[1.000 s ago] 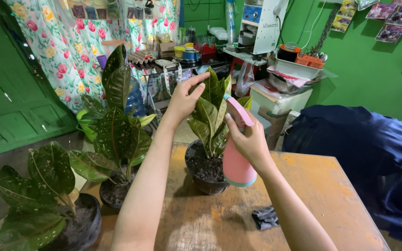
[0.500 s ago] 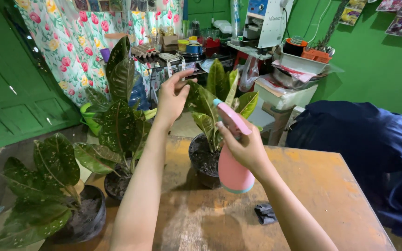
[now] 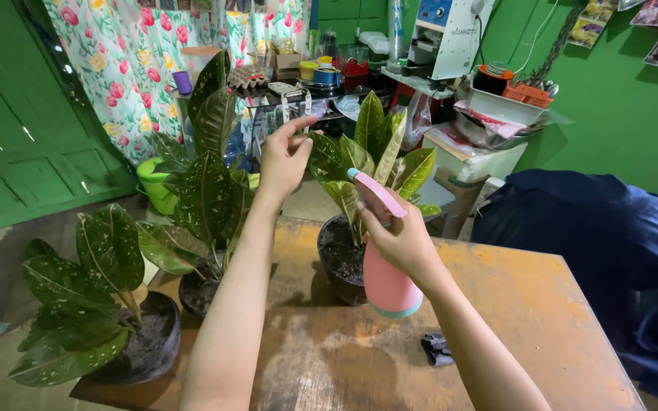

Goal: The person uses a pink spray bottle to mist the leaves of a potted plant and then wipes each leaf with a dark cloth. The person repeats this cycle on several leaves of the same plant, rotating the pot to reach different sides.

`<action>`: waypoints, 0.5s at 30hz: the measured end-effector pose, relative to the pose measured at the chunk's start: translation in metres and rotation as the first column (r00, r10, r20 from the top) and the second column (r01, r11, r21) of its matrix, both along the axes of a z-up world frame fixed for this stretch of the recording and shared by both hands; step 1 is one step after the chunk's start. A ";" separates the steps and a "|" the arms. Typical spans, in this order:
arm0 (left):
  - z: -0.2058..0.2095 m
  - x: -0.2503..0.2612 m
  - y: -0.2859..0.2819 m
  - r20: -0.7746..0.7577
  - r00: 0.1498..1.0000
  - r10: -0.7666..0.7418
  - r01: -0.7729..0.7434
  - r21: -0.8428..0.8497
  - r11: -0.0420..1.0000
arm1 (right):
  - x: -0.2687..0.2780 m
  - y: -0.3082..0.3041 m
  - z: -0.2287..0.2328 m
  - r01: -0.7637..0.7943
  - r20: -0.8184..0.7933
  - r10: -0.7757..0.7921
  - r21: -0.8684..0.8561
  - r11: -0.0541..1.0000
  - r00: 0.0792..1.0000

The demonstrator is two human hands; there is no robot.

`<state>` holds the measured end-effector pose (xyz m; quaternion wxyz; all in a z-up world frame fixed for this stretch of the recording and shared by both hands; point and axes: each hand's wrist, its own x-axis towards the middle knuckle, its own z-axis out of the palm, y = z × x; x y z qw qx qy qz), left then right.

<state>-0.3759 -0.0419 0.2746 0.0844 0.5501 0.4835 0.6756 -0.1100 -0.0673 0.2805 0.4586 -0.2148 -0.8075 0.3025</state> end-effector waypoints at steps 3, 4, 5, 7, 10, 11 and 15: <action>0.012 0.015 -0.014 -0.004 1.000 0.015 -0.015 0.019 1.000 | 0.003 -0.017 0.016 0.022 0.001 -0.022 0.024 0.999 1.000; 0.013 0.016 -0.014 -0.005 1.000 0.014 -0.014 0.019 1.000 | 0.004 -0.018 0.016 0.023 0.001 -0.023 0.024 0.999 1.000; 0.013 0.017 -0.015 -0.007 1.000 0.016 -0.016 0.017 1.000 | 0.005 -0.018 0.016 0.027 0.009 -0.027 0.051 0.998 1.000; 0.012 0.016 -0.014 -0.010 1.000 0.018 -0.018 0.014 1.000 | 0.006 -0.016 0.014 0.032 0.017 -0.033 0.077 0.997 0.999; 0.011 0.015 -0.011 -0.008 1.000 0.017 -0.016 0.017 1.000 | 0.008 -0.012 0.011 0.028 0.040 -0.030 0.051 0.998 0.999; 0.013 0.017 -0.012 -0.009 1.000 0.019 -0.019 0.016 1.000 | 0.009 -0.013 0.012 0.027 0.052 -0.028 0.034 0.999 0.998; 0.012 0.017 -0.009 -0.008 0.999 0.051 -0.051 -0.016 0.999 | 0.009 -0.013 0.012 0.024 0.063 -0.024 -0.003 1.000 0.998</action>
